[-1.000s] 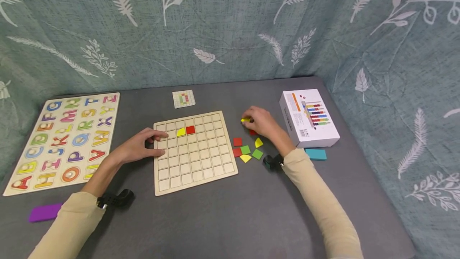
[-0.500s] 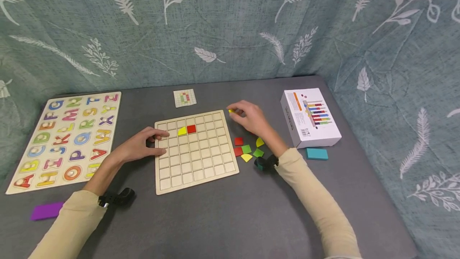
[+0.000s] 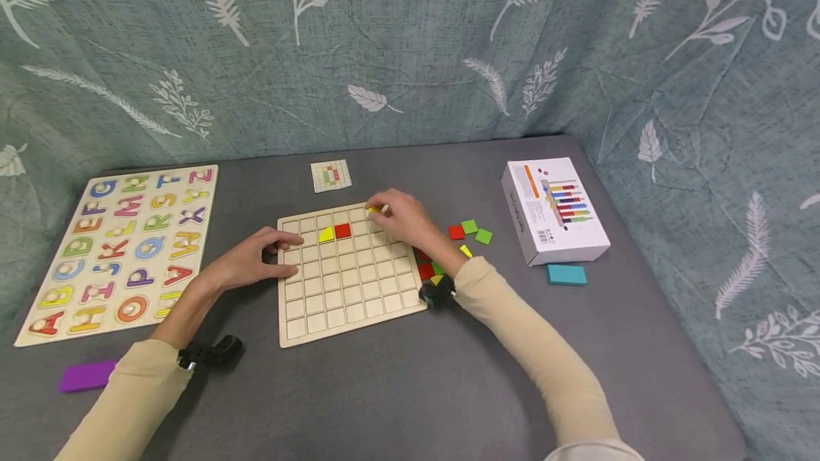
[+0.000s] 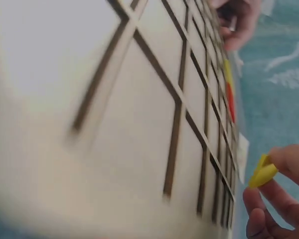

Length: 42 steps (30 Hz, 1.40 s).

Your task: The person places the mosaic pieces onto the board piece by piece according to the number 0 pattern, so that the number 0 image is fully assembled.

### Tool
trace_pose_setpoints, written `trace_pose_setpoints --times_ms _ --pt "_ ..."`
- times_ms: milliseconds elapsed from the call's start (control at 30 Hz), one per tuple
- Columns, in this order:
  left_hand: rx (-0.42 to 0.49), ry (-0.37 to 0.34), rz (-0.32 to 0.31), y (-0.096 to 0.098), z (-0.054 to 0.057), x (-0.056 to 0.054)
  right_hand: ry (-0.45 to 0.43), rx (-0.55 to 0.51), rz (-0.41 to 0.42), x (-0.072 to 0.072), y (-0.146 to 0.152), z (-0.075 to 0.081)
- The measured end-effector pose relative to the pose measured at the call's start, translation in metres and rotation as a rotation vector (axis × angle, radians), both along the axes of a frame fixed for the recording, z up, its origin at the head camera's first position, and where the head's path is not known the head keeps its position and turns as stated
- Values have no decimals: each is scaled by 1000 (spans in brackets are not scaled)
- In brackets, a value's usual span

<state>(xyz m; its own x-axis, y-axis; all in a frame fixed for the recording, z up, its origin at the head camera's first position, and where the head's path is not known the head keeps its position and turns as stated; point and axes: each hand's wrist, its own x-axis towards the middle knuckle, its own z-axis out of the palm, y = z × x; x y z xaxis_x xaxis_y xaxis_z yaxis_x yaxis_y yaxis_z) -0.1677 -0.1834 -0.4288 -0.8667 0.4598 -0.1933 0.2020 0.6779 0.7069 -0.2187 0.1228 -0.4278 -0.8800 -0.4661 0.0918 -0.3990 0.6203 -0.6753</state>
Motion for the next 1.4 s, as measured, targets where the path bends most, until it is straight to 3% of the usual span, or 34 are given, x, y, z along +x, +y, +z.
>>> trace_pose_setpoints --times_ms 167,533,733,1067,1400 --pt "-5 2 -2 0 -1 0 -5 97 35 -3 -24 -1" --pt "-6 3 5 1 0 -1 133 230 80 0 -39 1" --pt "4 13 1 1 -1 -1 174 245 122 1 -39 2" --pt "14 18 -1 0 0 0 192 222 122 2 -37 -2" --pt "4 0 9 1 -1 0 166 218 118 4 -36 -3"
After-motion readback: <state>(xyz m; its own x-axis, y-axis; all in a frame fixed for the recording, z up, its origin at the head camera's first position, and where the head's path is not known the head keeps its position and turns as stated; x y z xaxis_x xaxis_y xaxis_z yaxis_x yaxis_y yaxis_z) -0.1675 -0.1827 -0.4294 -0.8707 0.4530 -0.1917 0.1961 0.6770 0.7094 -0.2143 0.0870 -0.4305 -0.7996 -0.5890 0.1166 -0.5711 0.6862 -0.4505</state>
